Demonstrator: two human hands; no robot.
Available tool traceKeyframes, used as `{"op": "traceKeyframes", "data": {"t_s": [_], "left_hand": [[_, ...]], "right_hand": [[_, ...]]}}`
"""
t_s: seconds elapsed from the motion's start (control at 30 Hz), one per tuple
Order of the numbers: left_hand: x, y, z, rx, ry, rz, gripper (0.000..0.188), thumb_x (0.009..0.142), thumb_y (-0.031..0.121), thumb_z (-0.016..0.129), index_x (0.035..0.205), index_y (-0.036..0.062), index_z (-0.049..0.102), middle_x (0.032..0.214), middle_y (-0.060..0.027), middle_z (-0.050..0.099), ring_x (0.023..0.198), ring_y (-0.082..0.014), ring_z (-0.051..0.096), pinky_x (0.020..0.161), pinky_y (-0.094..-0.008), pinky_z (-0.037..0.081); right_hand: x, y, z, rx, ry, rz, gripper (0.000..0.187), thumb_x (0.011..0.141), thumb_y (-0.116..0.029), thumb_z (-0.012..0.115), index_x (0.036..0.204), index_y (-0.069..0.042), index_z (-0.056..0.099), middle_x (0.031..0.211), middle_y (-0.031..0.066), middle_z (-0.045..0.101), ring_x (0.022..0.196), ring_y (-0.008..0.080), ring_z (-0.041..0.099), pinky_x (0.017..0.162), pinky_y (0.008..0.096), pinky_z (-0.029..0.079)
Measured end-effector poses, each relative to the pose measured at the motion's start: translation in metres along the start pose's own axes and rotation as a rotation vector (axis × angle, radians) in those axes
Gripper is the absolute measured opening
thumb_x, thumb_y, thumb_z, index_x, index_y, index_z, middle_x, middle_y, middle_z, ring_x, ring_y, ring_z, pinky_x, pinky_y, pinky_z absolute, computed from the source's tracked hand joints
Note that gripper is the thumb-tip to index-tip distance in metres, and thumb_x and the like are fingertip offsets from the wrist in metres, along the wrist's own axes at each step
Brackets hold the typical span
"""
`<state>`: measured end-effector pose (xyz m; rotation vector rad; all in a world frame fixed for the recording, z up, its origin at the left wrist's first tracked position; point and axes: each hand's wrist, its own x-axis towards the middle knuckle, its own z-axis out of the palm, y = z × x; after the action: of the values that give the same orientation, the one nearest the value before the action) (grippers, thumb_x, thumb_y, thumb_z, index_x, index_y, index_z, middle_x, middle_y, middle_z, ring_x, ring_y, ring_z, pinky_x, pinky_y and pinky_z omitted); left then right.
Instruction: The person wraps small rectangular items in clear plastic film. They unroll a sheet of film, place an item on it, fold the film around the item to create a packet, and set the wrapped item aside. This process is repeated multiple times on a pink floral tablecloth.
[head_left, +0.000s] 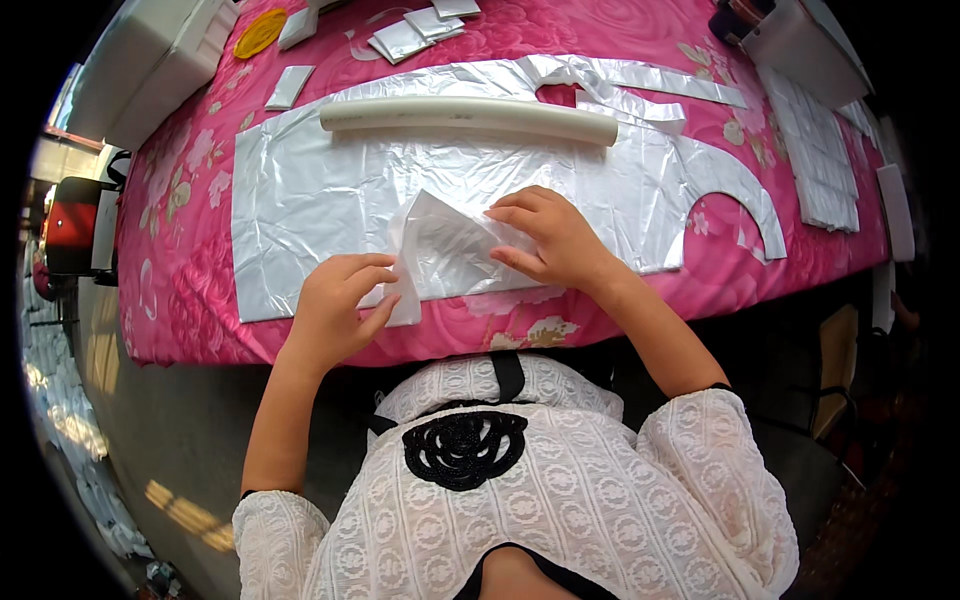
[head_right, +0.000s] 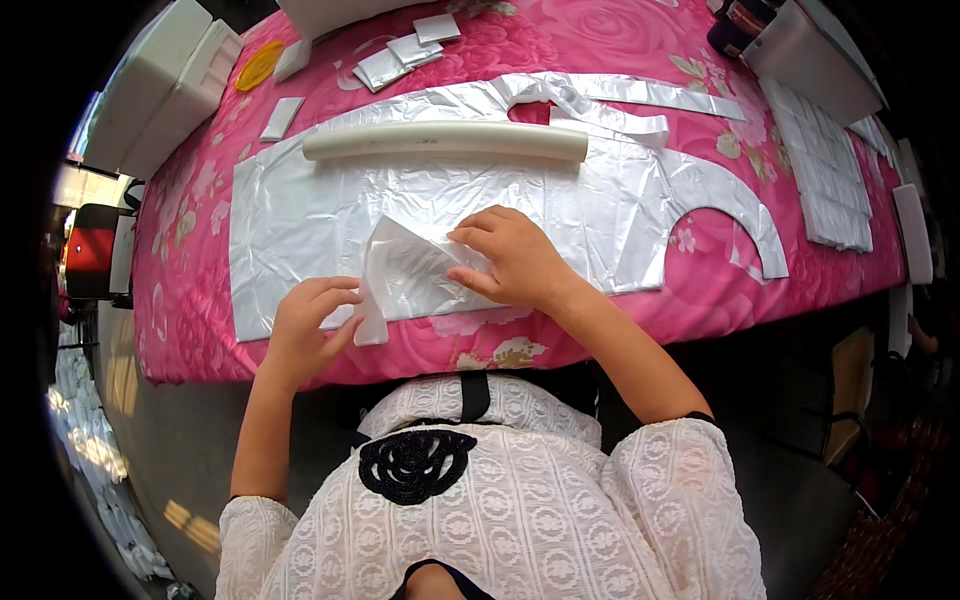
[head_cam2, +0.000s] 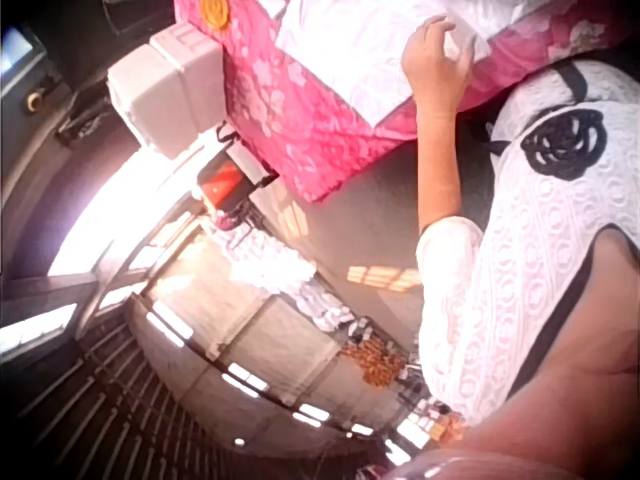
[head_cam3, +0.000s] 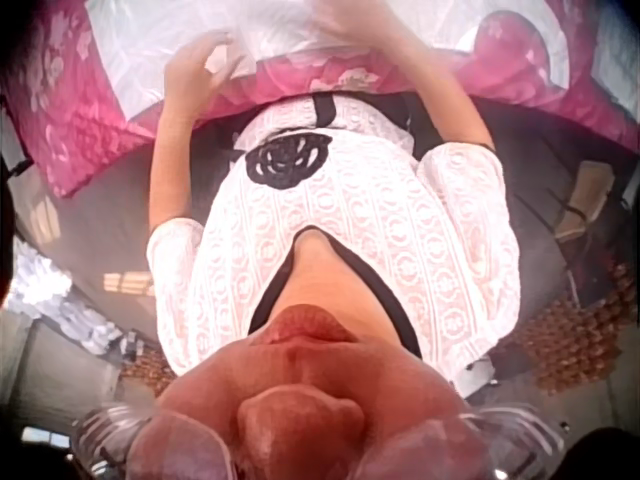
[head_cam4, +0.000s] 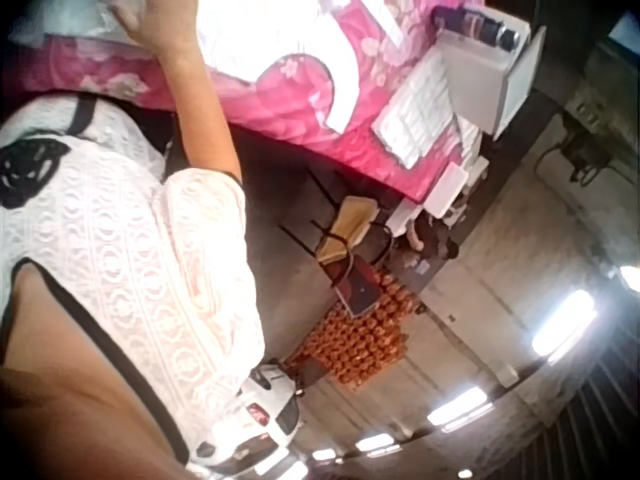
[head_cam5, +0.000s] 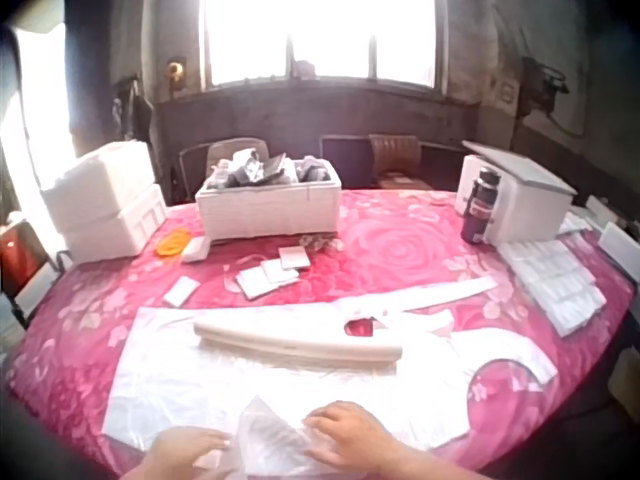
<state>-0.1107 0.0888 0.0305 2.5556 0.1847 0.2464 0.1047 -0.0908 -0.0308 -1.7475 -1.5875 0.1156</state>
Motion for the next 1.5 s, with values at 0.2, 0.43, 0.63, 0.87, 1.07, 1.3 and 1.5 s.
{"op": "traceKeyframes", "data": {"t_s": [0.2,0.43,0.63,0.87,1.07,1.3,1.5], "left_hand": [[0.015,-0.009,0.042,-0.266,0.108,-0.373,0.032,0.070,0.012,0.074,0.096,0.0026,0.058,0.097,-0.0106,0.065,0.091,-0.0200,0.062,0.070,-0.0311,0.051],[0.026,0.001,0.061,0.206,0.268,-0.039,0.070,0.065,0.024,0.076,0.123,0.0008,0.043,0.121,-0.0156,0.050,0.113,-0.0302,0.048,0.091,-0.0393,0.041],[0.029,-0.015,0.076,0.228,0.221,-0.048,0.064,0.067,0.020,0.074,0.121,0.0008,0.047,0.124,-0.0175,0.049,0.116,-0.0330,0.046,0.097,-0.0407,0.037],[0.038,0.001,0.058,0.102,0.183,0.083,0.038,0.069,0.025,0.073,0.097,0.0018,0.063,0.103,-0.0130,0.062,0.099,-0.0297,0.057,0.084,-0.0385,0.045],[0.067,0.019,0.070,-0.096,0.115,0.038,0.019,0.074,0.014,0.070,0.090,0.0051,0.067,0.089,-0.0104,0.066,0.080,-0.0246,0.064,0.070,-0.0320,0.051],[0.083,0.011,0.066,-0.301,-0.065,-0.211,0.012,0.083,0.010,0.061,0.089,0.0013,0.065,0.080,-0.0087,0.067,0.067,-0.0157,0.064,0.061,-0.0263,0.050],[0.087,-0.010,0.049,-0.815,-0.079,-0.622,0.018,0.091,0.016,0.051,0.092,-0.0001,0.059,0.074,-0.0037,0.062,0.062,-0.0089,0.058,0.049,-0.0226,0.041]], "right_hand": [[0.000,0.008,0.004,-0.008,0.052,0.079,0.016,0.073,-0.017,0.070,0.085,-0.007,0.066,0.087,0.0043,0.064,0.085,0.0233,0.057,0.073,0.0336,0.046],[-0.012,0.016,-0.003,0.104,0.074,0.147,0.012,0.076,-0.017,0.068,0.083,-0.008,0.067,0.088,0.0030,0.064,0.083,0.0217,0.057,0.073,0.0318,0.046],[-0.014,0.019,-0.008,0.097,0.067,0.214,0.010,0.076,-0.011,0.067,0.085,-0.006,0.067,0.086,0.0045,0.065,0.082,0.0207,0.058,0.073,0.0307,0.047],[0.004,0.012,-0.030,0.088,-0.053,0.363,0.008,0.073,-0.007,0.070,0.079,-0.003,0.066,0.078,0.0075,0.064,0.073,0.0202,0.059,0.067,0.0303,0.047],[0.019,0.005,-0.048,0.149,-0.161,0.430,0.009,0.072,-0.007,0.072,0.075,-0.002,0.064,0.074,0.0080,0.063,0.073,0.0165,0.059,0.068,0.0285,0.045],[0.017,0.023,-0.048,0.094,0.060,0.386,0.015,0.072,-0.009,0.071,0.084,-0.003,0.063,0.085,0.0076,0.064,0.085,0.0205,0.060,0.075,0.0304,0.046],[0.044,0.044,-0.034,-0.380,0.395,0.029,0.028,0.071,-0.012,0.070,0.097,-0.007,0.062,0.100,0.0086,0.061,0.098,0.0260,0.056,0.086,0.0377,0.043]]}}
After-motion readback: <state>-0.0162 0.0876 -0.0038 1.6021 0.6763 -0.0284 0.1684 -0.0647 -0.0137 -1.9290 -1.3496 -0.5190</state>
